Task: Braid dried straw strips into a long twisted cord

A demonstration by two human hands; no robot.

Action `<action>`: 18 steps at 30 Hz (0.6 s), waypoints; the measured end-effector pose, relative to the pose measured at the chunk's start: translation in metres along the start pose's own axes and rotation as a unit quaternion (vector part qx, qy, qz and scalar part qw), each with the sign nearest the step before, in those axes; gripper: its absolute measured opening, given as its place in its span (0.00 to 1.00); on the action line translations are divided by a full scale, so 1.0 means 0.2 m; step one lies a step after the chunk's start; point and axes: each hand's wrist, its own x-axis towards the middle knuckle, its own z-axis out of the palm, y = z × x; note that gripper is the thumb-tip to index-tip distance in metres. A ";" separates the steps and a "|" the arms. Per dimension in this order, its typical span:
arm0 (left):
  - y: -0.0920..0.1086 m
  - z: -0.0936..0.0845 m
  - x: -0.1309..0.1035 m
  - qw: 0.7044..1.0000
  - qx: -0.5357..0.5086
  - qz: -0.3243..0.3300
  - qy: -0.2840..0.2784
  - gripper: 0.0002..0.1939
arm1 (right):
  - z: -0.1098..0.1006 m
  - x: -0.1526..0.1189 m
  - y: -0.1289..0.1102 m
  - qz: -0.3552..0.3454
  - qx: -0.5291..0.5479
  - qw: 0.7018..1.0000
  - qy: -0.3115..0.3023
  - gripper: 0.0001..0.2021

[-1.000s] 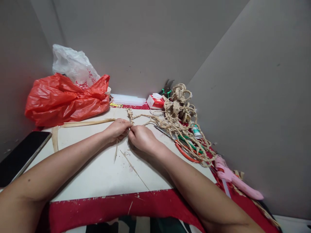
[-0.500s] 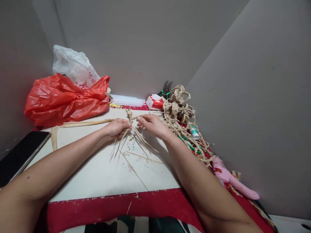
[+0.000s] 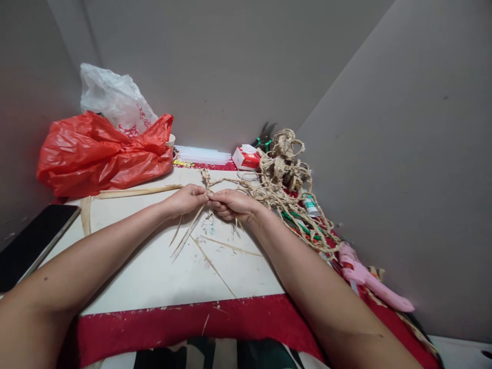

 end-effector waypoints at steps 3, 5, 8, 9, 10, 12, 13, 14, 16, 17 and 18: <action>0.02 -0.01 -0.01 0.999 0.045 0.012 0.008 0.06 | 0.02 0.01 0.01 -0.016 0.034 0.999 0.028 0.15; 0.05 -0.02 -0.01 0.998 0.069 0.007 0.003 0.04 | 0.05 0.01 0.01 -0.027 0.041 0.997 0.061 0.13; 0.09 -0.03 -0.03 0.995 0.092 -0.012 -0.029 0.06 | 0.09 0.00 0.01 -0.040 0.037 0.991 0.120 0.09; 0.10 -0.03 -0.03 0.994 0.095 -0.018 -0.042 0.07 | 0.10 0.00 0.01 -0.046 0.037 0.989 0.138 0.08; 0.11 -0.02 -0.04 0.994 0.096 -0.023 -0.051 0.08 | 0.12 0.00 0.00 -0.052 0.041 0.986 0.152 0.07; 0.12 -0.01 -0.06 0.993 0.099 -0.033 -0.056 0.08 | 0.14 -0.01 0.00 -0.058 0.054 0.983 0.167 0.09; 0.12 0.00 -0.07 0.993 0.104 -0.037 -0.052 0.07 | 0.15 -0.01 0.00 -0.058 0.062 0.982 0.170 0.10; 0.12 0.02 -0.07 0.992 0.110 -0.040 -0.044 0.07 | 0.15 0.00 0.01 -0.056 0.071 0.981 0.170 0.12; 0.10 0.05 -0.09 0.991 0.125 -0.046 -0.019 0.07 | 0.16 0.00 0.01 -0.051 0.093 0.981 0.164 0.14; 0.09 0.07 -0.09 0.990 0.135 -0.042 -0.002 0.07 | 0.16 0.01 0.01 -0.049 0.104 0.980 0.161 0.15; 0.08 0.09 -0.09 0.988 0.146 -0.034 0.020 0.07 | 0.16 0.01 0.02 -0.047 0.116 0.979 0.159 0.15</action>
